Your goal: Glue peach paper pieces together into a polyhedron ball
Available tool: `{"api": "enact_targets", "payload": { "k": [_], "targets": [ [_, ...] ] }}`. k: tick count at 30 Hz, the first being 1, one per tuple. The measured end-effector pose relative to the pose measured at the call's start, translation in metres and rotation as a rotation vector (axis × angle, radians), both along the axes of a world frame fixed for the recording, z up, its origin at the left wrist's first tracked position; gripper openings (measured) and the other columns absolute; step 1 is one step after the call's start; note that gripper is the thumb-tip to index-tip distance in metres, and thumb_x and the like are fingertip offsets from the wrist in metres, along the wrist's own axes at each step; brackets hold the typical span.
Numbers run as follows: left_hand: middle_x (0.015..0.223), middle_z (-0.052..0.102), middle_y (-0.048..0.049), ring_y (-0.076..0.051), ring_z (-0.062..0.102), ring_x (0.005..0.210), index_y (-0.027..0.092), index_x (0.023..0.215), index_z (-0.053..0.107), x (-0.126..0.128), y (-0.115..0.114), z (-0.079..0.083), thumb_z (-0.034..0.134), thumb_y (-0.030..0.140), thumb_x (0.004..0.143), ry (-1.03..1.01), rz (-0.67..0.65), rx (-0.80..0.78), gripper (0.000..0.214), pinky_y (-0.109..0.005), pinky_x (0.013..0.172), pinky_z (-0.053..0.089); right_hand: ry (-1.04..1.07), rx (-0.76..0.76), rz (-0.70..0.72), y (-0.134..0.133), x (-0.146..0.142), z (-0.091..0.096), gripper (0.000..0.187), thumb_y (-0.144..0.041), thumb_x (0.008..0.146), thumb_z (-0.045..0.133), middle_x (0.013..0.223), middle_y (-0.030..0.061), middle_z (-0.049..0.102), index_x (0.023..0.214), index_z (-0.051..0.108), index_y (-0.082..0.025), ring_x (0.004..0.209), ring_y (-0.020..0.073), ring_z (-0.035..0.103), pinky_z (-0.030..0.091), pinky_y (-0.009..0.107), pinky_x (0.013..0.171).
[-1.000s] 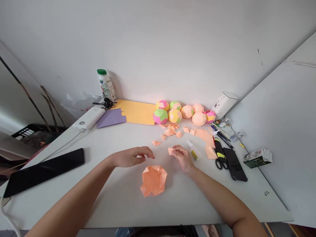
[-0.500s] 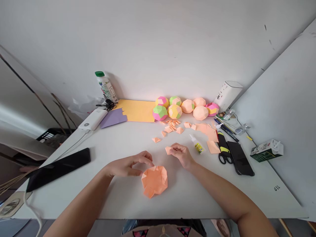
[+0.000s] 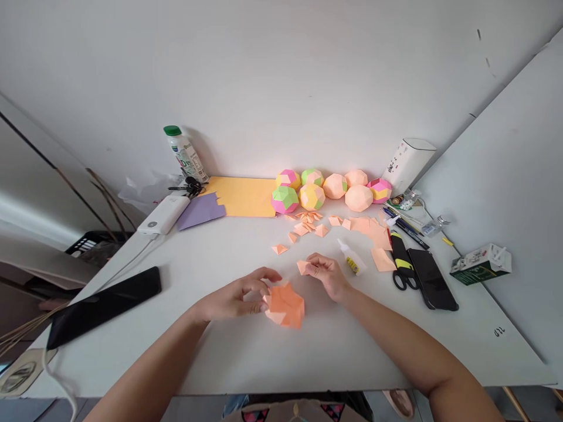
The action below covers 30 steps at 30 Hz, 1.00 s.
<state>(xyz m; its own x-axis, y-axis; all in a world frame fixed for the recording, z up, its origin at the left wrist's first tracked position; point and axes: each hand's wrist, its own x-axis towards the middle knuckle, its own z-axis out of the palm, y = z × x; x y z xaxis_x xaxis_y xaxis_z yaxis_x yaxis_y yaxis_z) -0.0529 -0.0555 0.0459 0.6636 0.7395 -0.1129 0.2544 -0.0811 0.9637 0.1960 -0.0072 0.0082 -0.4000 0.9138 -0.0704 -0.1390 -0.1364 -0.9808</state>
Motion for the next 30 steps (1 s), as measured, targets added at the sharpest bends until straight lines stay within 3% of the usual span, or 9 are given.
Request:
{"api": "enact_targets", "payload": {
  "k": [3, 6, 12, 20, 25, 30],
  "targets": [
    [0.127, 0.042, -0.0082, -0.024, 0.043, 0.114, 0.021, 0.082, 0.063, 0.013, -0.004, 0.003, 0.049, 0.038, 0.085, -0.003, 0.170, 0.053, 0.023, -0.035, 0.092, 0.039, 0.114, -0.115, 0.026, -0.001, 0.000, -0.001, 0.018, -0.034, 0.070, 0.070, 0.078, -0.0004, 0.052, 0.061, 0.064, -0.019, 0.073, 0.0129, 0.049, 0.041, 0.027, 0.071],
    [0.109, 0.050, -0.0076, -0.020, 0.048, 0.101, 0.020, 0.077, 0.061, 0.033, -0.009, 0.011, 0.048, 0.038, 0.086, -0.005, 0.277, 0.082, 0.024, -0.032, 0.088, 0.039, 0.197, -0.209, 0.088, -0.002, -0.001, -0.001, 0.022, -0.036, 0.068, 0.071, 0.075, -0.0004, 0.051, 0.060, 0.062, -0.018, 0.065, 0.0120, 0.050, 0.042, 0.027, 0.063],
    [0.080, 0.055, -0.0024, -0.017, 0.049, 0.076, 0.020, 0.075, 0.056, 0.068, -0.014, 0.018, 0.042, 0.042, 0.087, 0.030, 0.331, -0.064, 0.029, -0.029, 0.071, 0.041, 0.274, -0.390, 0.190, -0.002, -0.001, -0.003, 0.027, -0.035, 0.067, 0.074, 0.066, -0.0012, 0.055, 0.058, 0.058, -0.016, 0.056, 0.0106, 0.053, 0.041, 0.025, 0.053],
    [0.076, 0.054, -0.0020, -0.016, 0.049, 0.074, 0.019, 0.074, 0.058, 0.053, -0.008, 0.004, 0.046, 0.040, 0.086, -0.110, 0.335, -0.196, 0.027, -0.028, 0.070, 0.040, 0.342, -0.577, 0.216, -0.005, 0.000, -0.006, 0.027, -0.032, 0.063, 0.078, 0.061, -0.0007, 0.061, 0.061, 0.057, -0.016, 0.057, 0.0126, 0.058, 0.043, 0.025, 0.054],
    [0.076, 0.053, -0.0023, -0.016, 0.048, 0.072, 0.019, 0.073, 0.060, 0.054, -0.009, -0.001, 0.047, 0.038, 0.086, -0.157, 0.343, -0.202, 0.027, -0.028, 0.068, 0.040, 0.362, -0.625, 0.259, -0.009, -0.003, -0.005, 0.024, -0.029, 0.063, 0.078, 0.066, -0.0014, 0.064, 0.071, 0.061, -0.016, 0.059, 0.0115, 0.059, 0.044, 0.024, 0.055],
    [0.075, 0.052, -0.0030, -0.015, 0.048, 0.070, 0.018, 0.071, 0.060, 0.060, -0.012, -0.006, 0.048, 0.041, 0.086, -0.150, 0.365, -0.191, 0.030, -0.028, 0.066, 0.040, 0.366, -0.634, 0.286, -0.008, -0.003, -0.006, 0.026, -0.030, 0.062, 0.079, 0.061, -0.0018, 0.062, 0.065, 0.058, -0.015, 0.055, 0.0106, 0.058, 0.043, 0.024, 0.053]
  ]
}}
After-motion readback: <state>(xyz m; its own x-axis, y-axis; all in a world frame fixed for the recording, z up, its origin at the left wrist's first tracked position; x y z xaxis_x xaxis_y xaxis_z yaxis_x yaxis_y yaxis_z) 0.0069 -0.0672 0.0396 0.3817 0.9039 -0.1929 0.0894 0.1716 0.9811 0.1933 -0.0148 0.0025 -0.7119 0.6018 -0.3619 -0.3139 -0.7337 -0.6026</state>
